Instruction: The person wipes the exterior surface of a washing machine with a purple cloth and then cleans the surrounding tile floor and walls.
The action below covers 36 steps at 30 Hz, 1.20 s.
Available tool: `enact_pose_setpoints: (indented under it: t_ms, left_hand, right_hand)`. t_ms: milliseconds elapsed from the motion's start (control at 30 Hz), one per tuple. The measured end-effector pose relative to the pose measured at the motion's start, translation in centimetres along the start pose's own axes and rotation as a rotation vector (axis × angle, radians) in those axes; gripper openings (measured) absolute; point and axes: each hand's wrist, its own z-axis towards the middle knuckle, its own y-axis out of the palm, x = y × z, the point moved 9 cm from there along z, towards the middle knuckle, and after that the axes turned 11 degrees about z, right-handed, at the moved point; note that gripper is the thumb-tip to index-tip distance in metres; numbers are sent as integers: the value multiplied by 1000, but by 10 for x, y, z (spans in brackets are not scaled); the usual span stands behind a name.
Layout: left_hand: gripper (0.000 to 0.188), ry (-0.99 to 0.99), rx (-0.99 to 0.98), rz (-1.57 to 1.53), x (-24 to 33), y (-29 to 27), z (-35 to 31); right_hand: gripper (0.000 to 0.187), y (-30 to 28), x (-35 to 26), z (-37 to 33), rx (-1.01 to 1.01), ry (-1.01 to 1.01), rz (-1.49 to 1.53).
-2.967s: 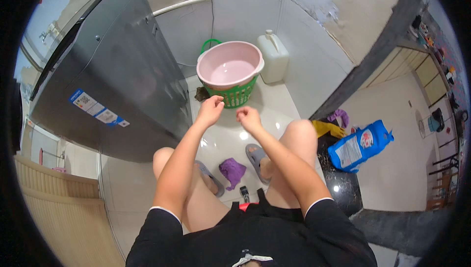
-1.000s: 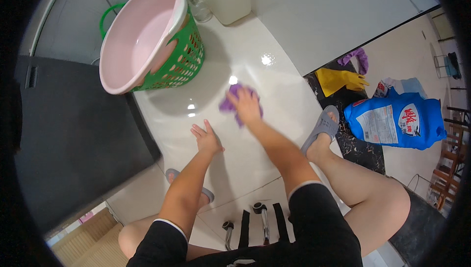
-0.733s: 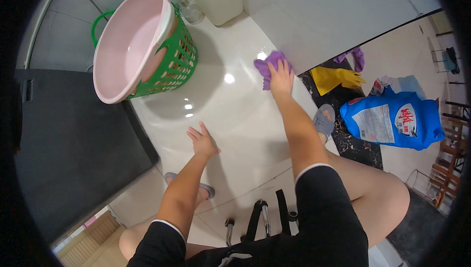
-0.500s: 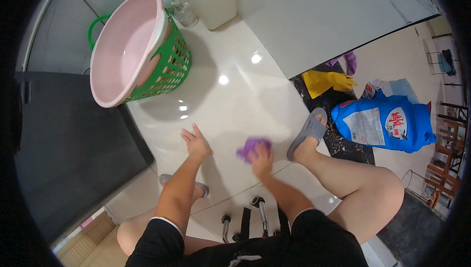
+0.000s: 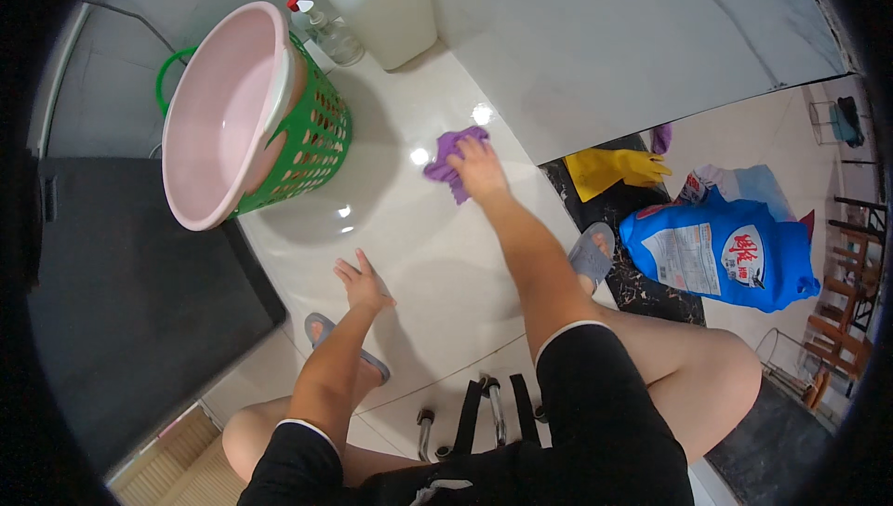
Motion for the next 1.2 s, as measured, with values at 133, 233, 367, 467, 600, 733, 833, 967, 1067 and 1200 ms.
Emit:
enact_pose_setpoints:
  t_ms: [133, 233, 367, 467, 600, 733, 833, 967, 1067, 1200]
  left_hand:
    - [143, -8, 1, -4, -8, 2, 0]
    - [142, -27, 15, 3, -16, 5, 0]
    - [140, -15, 33, -36, -10, -1, -4]
    - [139, -18, 48, -28, -11, -2, -4]
    - [138, -38, 40, -41, -13, 0, -2]
    - [139, -44, 40, -53, -19, 2, 0]
    - [139, -31, 29, -71, -9, 4, 1]
    - [137, -21, 8, -101, -3, -1, -5]
    - [138, -14, 48, -114, -13, 2, -4]
    - [139, -21, 48, -96, -13, 4, -5]
  right_hand:
    - [22, -17, 44, -47, 28, 116, 97]
    - [25, -31, 52, -114, 98, 357, 62]
    - [26, -21, 19, -219, 136, 700, -39]
    - [29, 5, -50, -273, 48, 677, 87]
    - [31, 10, -72, -266, 42, 481, 403]
    - [34, -52, 13, -192, 318, 644, 71]
    - [43, -63, 82, -174, 182, 763, 57]
    - [48, -27, 41, -204, 49, 743, 15]
    - [50, 5, -59, -242, -19, 560, 140]
    - [48, 28, -136, -289, -271, 517, 308]
